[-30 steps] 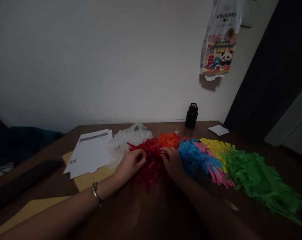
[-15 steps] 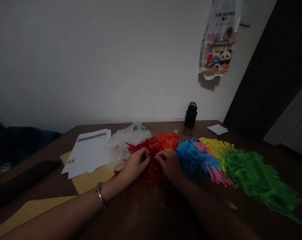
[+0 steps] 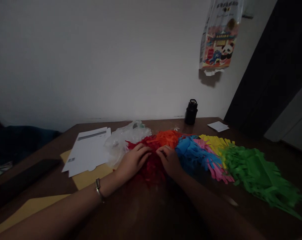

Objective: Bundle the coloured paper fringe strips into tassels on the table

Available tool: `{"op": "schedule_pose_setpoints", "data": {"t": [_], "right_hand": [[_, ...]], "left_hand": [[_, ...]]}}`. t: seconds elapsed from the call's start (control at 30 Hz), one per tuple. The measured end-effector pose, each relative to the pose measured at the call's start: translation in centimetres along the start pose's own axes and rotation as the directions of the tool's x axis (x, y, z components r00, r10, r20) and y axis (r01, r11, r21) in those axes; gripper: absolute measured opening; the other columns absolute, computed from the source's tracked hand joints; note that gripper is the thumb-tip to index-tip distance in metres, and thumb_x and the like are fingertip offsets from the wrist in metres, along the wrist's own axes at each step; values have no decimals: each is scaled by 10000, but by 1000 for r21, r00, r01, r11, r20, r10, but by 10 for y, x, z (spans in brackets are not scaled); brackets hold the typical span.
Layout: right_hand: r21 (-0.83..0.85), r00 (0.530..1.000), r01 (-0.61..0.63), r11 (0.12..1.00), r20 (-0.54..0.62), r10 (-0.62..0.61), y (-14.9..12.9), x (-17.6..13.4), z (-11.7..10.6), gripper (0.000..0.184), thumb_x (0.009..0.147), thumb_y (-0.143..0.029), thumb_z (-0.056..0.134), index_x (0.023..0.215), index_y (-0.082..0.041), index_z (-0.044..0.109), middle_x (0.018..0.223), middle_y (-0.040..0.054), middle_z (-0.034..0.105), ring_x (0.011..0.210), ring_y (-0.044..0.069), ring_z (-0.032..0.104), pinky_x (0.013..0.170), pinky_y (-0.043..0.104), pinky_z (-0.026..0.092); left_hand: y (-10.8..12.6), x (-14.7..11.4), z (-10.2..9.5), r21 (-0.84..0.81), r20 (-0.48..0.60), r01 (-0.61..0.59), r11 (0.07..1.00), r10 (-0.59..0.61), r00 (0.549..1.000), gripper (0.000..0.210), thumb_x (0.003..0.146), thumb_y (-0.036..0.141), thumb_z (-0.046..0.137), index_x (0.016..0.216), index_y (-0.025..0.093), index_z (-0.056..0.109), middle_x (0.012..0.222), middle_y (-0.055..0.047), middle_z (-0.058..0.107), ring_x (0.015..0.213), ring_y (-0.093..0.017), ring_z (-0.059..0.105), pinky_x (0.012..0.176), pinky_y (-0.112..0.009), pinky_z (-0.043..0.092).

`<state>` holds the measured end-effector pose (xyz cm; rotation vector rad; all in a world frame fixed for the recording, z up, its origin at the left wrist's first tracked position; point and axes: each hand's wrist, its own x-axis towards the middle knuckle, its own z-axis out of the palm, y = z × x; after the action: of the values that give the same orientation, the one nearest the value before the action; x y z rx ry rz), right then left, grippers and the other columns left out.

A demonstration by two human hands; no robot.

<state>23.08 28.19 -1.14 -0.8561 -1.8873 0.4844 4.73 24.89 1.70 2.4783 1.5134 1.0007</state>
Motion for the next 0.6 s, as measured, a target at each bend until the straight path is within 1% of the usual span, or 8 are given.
{"op": "schedule_pose_setpoints", "data": {"t": [0.07,0.1,0.27,0.43,0.6], "right_hand": [[5,1000,1,1000,10,-1,-1,0,0,168,906,-154,513,787,-205,621,819,21,644,827,182,590,777,310,438],[9,1000,-1,1000,11,1,-1,0,-1,177,909,-158,505,786,-204,624,815,23,648,822,181,594,771,307,443],[31,1000,-19,999,-4,20,-2,2,-4,197,902,-173,509,765,-201,647,795,28,659,790,171,613,735,291,463],[41,999,-42,998,-2,42,0,3,-8,166,848,-187,595,700,-202,667,734,12,664,722,156,616,677,269,459],[55,999,-44,998,17,43,0,4,-8,100,782,-153,687,690,-192,684,722,6,666,690,144,606,647,251,449]], "left_hand": [[0,2,-1,-14,6,-21,1000,21,1000,231,946,286,437,941,224,660,933,-45,631,857,-200,611,773,-321,489],[-1,3,-1,-22,4,-27,999,27,1000,237,947,281,437,914,220,663,911,-41,626,844,-194,605,768,-316,487],[-2,4,-2,-54,-16,-34,998,34,999,226,946,271,446,905,213,662,900,-39,628,850,-193,598,777,-320,486],[-2,3,-2,-75,-18,-38,997,36,999,207,940,257,464,913,214,665,895,-35,627,844,-192,599,773,-317,485],[-3,3,-1,-87,-22,-39,995,37,999,205,941,266,472,910,214,667,899,-32,629,849,-192,600,773,-310,480]]}}
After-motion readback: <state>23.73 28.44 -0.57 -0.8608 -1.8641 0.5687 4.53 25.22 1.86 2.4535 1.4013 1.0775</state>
